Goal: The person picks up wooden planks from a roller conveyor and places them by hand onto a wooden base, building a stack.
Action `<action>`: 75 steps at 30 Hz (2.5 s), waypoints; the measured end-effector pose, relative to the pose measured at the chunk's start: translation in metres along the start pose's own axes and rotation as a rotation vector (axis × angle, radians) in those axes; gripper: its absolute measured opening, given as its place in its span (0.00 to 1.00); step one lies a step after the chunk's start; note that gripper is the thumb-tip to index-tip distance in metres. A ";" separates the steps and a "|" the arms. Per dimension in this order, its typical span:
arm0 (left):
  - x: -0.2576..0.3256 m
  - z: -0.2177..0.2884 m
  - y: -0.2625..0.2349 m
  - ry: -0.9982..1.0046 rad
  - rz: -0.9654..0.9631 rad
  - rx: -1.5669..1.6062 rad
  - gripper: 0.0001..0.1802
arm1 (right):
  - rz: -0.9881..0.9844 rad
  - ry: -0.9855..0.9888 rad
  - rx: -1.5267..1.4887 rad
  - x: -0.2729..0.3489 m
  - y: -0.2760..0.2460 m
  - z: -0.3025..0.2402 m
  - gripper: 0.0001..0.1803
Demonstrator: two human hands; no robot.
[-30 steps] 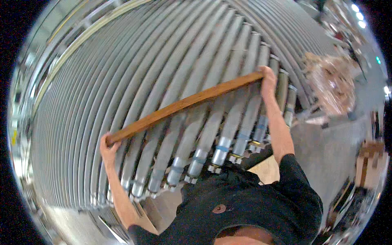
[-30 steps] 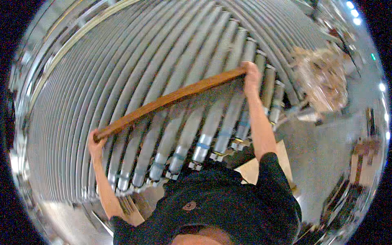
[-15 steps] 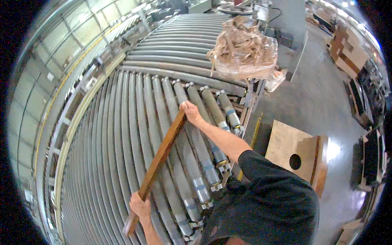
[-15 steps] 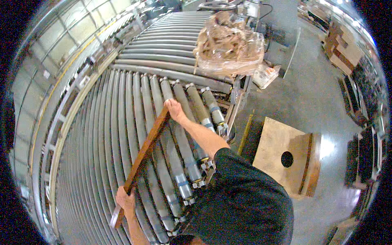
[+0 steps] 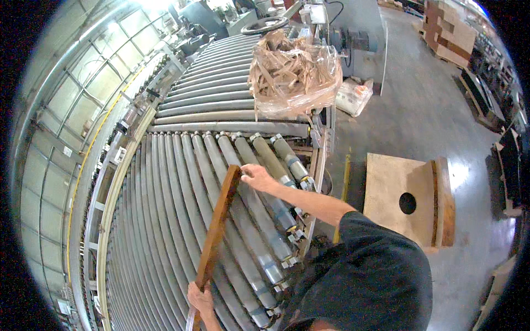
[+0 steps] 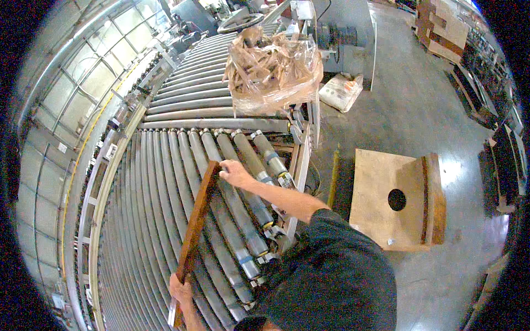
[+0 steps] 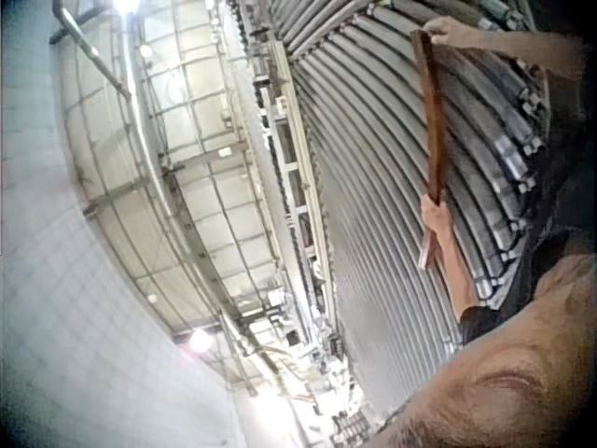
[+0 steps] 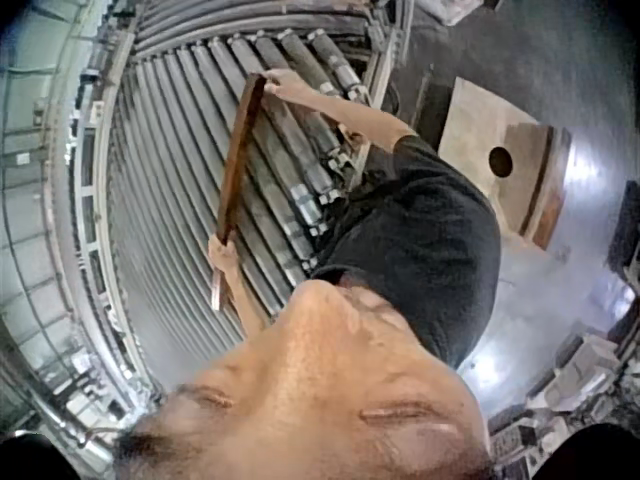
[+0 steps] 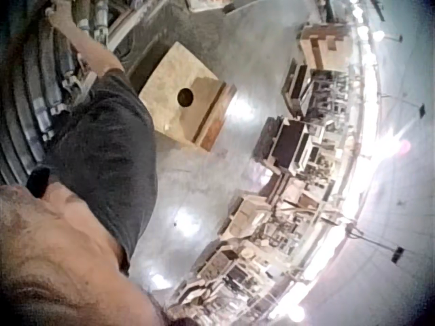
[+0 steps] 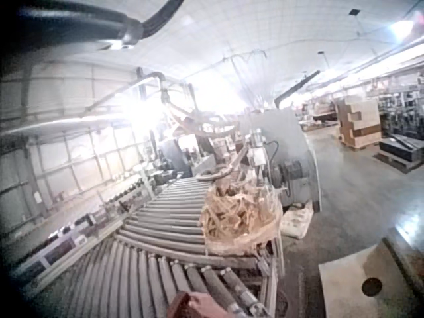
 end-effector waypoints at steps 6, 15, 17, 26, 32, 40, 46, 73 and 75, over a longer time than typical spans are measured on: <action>0.011 -0.013 -0.020 0.022 0.061 -0.048 0.21 | 0.138 0.105 -0.080 0.041 -0.109 0.003 0.16; 0.003 0.007 -0.012 0.030 0.027 0.017 0.25 | 0.354 0.285 0.054 0.087 -0.218 0.091 0.14; 0.004 0.008 -0.015 -0.028 -0.001 0.024 0.25 | 0.372 0.345 0.043 0.098 -0.218 0.101 0.14; 0.006 0.004 -0.015 -0.032 0.026 0.058 0.23 | 0.362 0.447 -0.143 0.108 -0.192 0.127 0.13; 0.007 0.004 -0.016 -0.013 0.050 -0.060 0.22 | 0.340 0.428 -0.116 0.105 -0.194 0.121 0.14; 0.007 0.000 -0.014 -0.019 0.030 -0.046 0.23 | 0.352 0.510 -0.189 0.099 -0.184 0.138 0.11; 0.007 -0.007 -0.009 -0.040 0.009 -0.077 0.26 | 0.344 0.476 -0.221 0.091 -0.182 0.141 0.13; -0.094 0.314 0.085 0.437 -0.539 0.533 0.48 | -0.120 0.699 -0.737 0.186 -0.050 -0.044 0.23; -0.086 0.320 0.096 0.398 -0.668 0.581 0.49 | -0.203 0.718 -0.620 0.218 -0.024 -0.050 0.22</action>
Point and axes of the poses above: each hand's wrist, its own x-axis away from the middle knuckle, its own y-axis out of the palm, z = x × y, the point moved 8 cm from there along -x, towards the middle knuckle, and after that the axes turned 6 degrees about x, right-handed, at the moved point
